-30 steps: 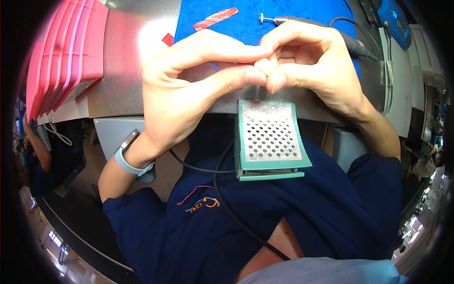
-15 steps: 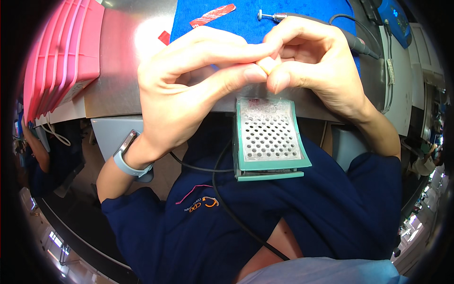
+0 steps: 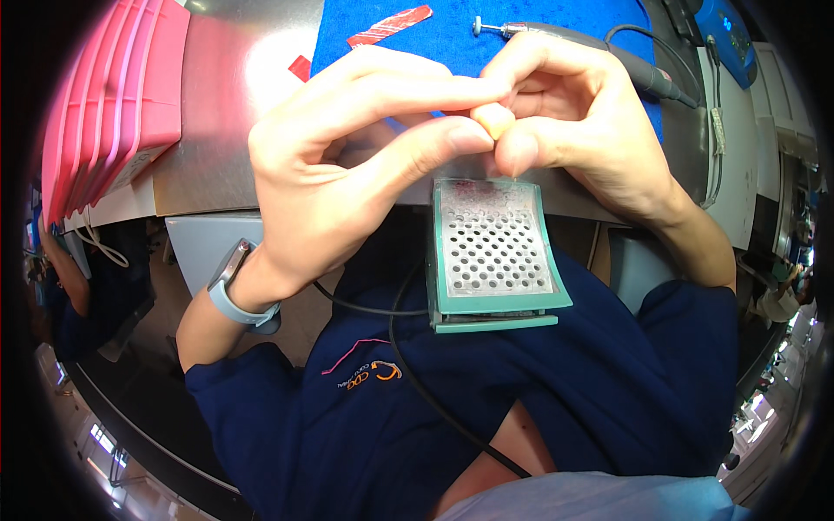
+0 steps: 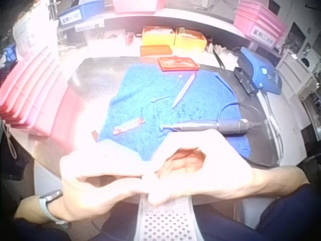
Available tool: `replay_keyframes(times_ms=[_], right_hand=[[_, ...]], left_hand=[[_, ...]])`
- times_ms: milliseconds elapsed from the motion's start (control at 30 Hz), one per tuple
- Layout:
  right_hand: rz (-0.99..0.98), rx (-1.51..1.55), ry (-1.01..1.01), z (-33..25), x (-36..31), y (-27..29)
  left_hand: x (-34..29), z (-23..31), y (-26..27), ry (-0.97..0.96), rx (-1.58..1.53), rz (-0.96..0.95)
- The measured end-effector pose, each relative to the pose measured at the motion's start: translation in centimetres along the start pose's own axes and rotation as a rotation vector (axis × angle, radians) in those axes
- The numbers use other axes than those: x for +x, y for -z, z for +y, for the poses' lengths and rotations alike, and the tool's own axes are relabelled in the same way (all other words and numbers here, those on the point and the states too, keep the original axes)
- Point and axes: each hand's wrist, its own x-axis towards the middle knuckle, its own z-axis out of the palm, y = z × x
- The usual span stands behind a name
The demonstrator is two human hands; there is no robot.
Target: The person grinds a dental crown using a rotary tool and fits it onto a dental model by hand. They repeatedly polish the crown with the rotary tool and assemble it onto the model by hand.
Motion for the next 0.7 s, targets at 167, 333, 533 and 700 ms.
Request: replay_keyframes(times_ms=[167, 333, 533, 700], right_hand=[[-0.025, 0.051, -0.076, -0.4, -0.1, 0.0], [0.003, -0.001, -0.058, -0.9, -0.1, -0.3], [0.032, -0.072, 0.016, -0.9, -0.2, -0.3], [0.049, -0.083, 0.009, -1.0, -0.2, -0.5]], left_hand=[[0.0, 0.6, -0.2, -0.014, 0.070, 0.054], [-0.2, 0.6, -0.3, 0.037, 0.036, 0.072], [-0.4, 0.6, -0.4, 0.132, -0.132, 0.075], [-0.5, 0.5, -0.4, 0.104, -0.129, 0.073]])
